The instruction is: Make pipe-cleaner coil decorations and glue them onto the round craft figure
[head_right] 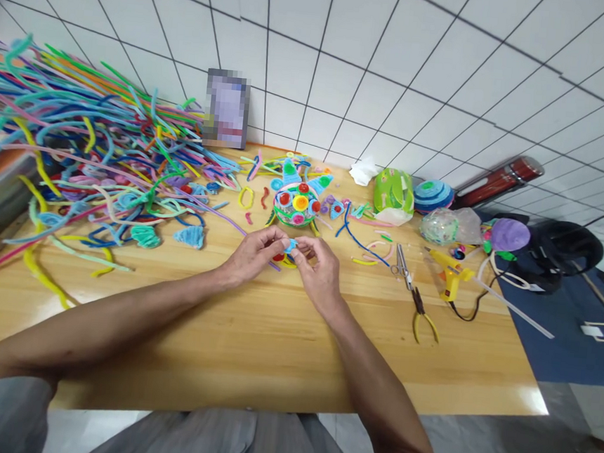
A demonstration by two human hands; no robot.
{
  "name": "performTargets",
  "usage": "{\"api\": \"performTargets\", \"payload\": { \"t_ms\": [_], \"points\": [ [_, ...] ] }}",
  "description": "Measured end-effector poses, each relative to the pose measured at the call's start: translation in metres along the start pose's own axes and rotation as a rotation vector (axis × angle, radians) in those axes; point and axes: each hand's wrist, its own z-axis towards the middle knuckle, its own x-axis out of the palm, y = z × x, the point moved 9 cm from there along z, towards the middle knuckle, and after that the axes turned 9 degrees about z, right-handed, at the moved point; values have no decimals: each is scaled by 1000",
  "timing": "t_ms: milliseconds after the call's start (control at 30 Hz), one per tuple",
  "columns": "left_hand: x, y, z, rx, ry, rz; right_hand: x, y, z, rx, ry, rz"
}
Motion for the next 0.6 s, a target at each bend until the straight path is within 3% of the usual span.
{"api": "performTargets", "payload": {
  "t_ms": [200, 600],
  "points": [
    [-1, 1, -3, -14, -46, -37, 1, 9, -2, -77, -36, -18],
    [-5, -1, -9, 7, -150, -57, 8, -6, -11, 6, -150, 99]
  ]
}}
